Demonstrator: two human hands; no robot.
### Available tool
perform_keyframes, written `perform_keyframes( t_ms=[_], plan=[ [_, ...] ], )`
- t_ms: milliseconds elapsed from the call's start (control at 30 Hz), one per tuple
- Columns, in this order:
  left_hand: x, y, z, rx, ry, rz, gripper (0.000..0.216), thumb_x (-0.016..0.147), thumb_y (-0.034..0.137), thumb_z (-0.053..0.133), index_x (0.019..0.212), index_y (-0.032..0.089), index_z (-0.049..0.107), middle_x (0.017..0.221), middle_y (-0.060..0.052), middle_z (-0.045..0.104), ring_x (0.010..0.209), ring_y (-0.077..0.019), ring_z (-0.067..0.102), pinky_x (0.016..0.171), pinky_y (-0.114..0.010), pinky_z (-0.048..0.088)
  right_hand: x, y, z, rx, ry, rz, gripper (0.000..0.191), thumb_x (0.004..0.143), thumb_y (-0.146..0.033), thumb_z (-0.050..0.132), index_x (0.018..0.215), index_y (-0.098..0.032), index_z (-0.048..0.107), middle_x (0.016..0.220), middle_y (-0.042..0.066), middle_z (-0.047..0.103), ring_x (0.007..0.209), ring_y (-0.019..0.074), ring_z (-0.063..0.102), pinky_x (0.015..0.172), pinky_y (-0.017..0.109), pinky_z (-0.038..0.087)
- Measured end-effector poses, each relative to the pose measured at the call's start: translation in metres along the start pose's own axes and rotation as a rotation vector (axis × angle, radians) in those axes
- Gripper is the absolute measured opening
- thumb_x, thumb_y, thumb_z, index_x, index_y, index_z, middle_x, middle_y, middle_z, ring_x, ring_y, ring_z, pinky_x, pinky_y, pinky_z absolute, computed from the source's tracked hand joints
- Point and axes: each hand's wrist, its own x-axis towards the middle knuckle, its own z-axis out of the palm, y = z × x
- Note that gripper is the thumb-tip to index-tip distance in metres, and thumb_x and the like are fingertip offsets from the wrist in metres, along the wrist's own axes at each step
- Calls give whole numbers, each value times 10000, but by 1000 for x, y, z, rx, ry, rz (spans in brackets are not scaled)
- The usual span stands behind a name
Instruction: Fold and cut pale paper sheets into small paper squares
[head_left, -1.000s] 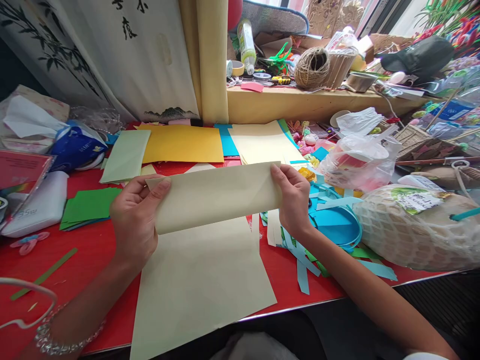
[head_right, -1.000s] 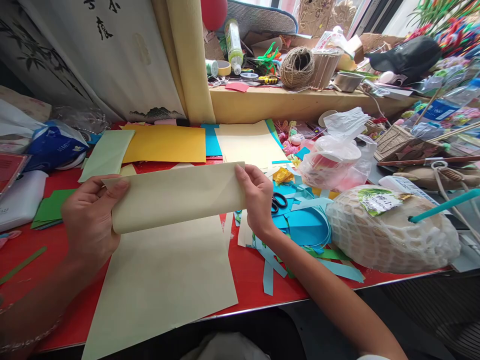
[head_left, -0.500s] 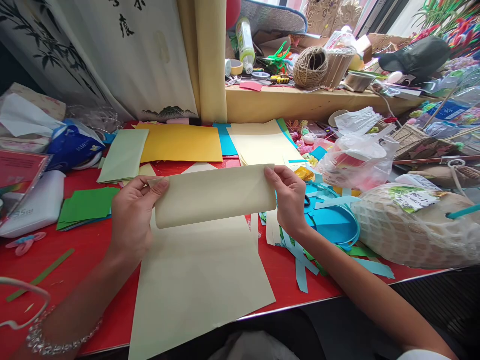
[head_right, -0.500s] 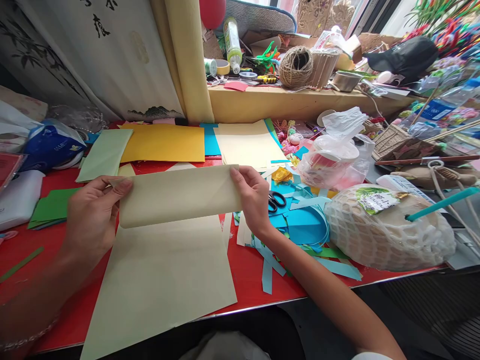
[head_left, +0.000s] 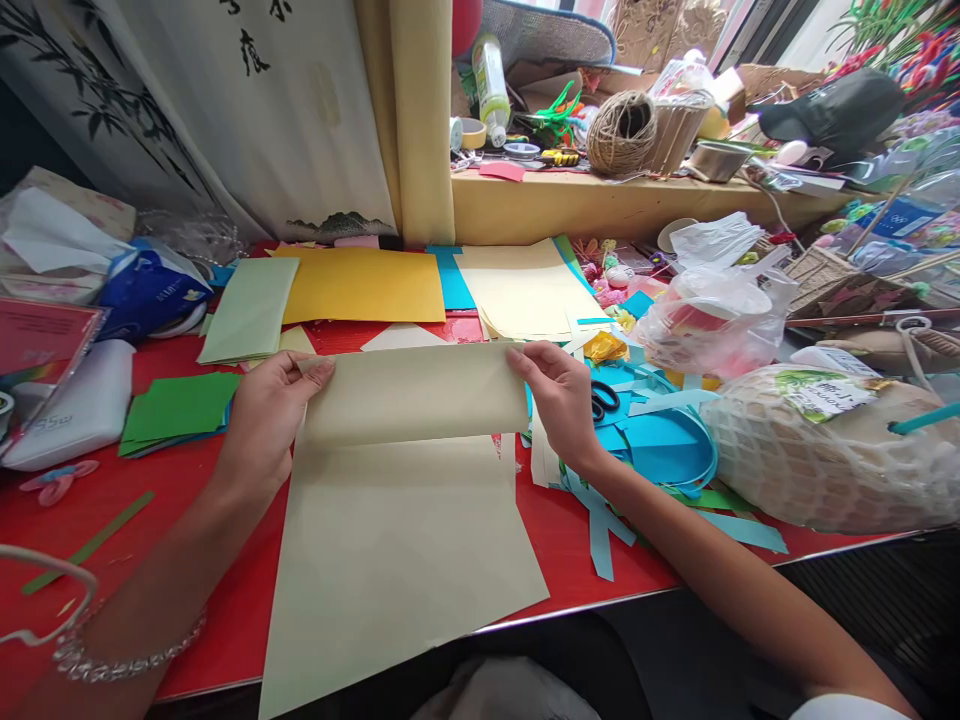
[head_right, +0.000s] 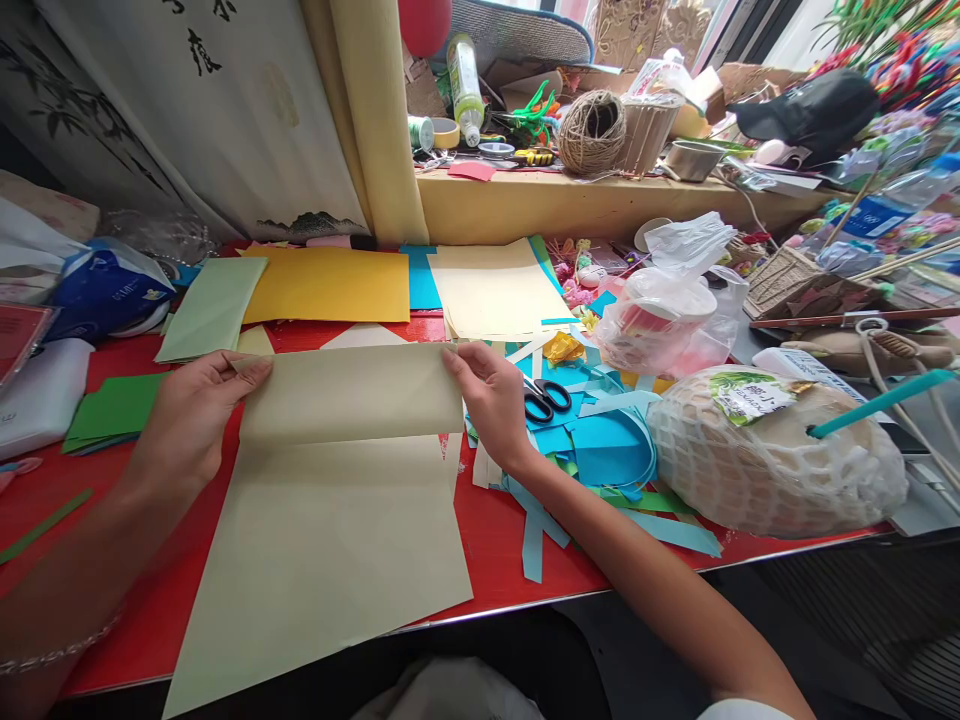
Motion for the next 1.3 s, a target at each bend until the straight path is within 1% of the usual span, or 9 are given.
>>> perform_keyframes(
  t_ms=[133, 300, 433, 600, 700, 800, 1067, 1300],
  plan=[
    [2, -1, -1, -43, 0, 33, 176, 652, 269, 753, 753, 156, 664, 656, -1, 644, 621, -129, 574, 569, -235, 456, 0, 1, 1, 79, -44, 33, 144, 805, -358, 631, 774, -218, 645, 753, -12, 631, 712, 125, 582, 594, 236, 483],
    [2, -3, -2, -75, 7, 79, 98, 678, 180, 729, 730, 142, 656, 663, 9, 641, 586, -95, 553, 580, -220, 451, 1, 3, 1, 97, -58, 58, 152, 801, -374, 634, 809, -224, 660, 813, 1, 663, 749, 138, 602, 633, 261, 517],
    [3, -4, -2, -97, -2, 93, 118, 670, 182, 737, 740, 135, 653, 663, 13, 635, 590, -92, 559, 587, -214, 458, 2, 4, 0, 111, -61, 60, 144, 788, -368, 654, 814, -227, 665, 822, -2, 673, 754, 141, 614, 647, 269, 536],
    [3, -4, -2, -86, 8, 76, 136, 667, 205, 730, 757, 140, 651, 682, 14, 651, 594, -95, 575, 611, -222, 477, 2, 5, -1, 143, -88, 63, 142, 799, -338, 653, 879, -224, 680, 871, 9, 692, 797, 143, 636, 682, 261, 548],
    [3, -4, -1, -107, 14, 73, 138, 656, 199, 735, 748, 142, 649, 677, 17, 648, 600, -91, 577, 615, -213, 479, 2, 5, -1, 120, -86, 65, 176, 800, -361, 646, 903, -223, 682, 899, 19, 697, 818, 156, 642, 697, 278, 554],
    [3, -4, 0, -115, 24, 63, 141, 641, 195, 742, 738, 144, 654, 670, 17, 641, 603, -91, 574, 588, -202, 476, 2, 5, -1, 93, -80, 74, 199, 801, -388, 637, 902, -221, 676, 915, 24, 698, 831, 167, 644, 706, 295, 557],
    [2, -5, 0, -99, 33, 63, 153, 635, 208, 749, 734, 143, 650, 684, 17, 629, 621, -96, 568, 549, -201, 474, 3, 4, -1, 88, -74, 83, 165, 815, -367, 623, 870, -216, 663, 885, 17, 692, 810, 155, 637, 676, 272, 542],
    [2, -5, 2, -110, 41, 77, 140, 643, 195, 740, 739, 141, 654, 705, 19, 634, 644, -95, 574, 563, -202, 473, 3, 4, -2, 103, -61, 69, 153, 821, -343, 620, 871, -207, 671, 874, 17, 678, 809, 138, 623, 661, 243, 525]
  ],
)
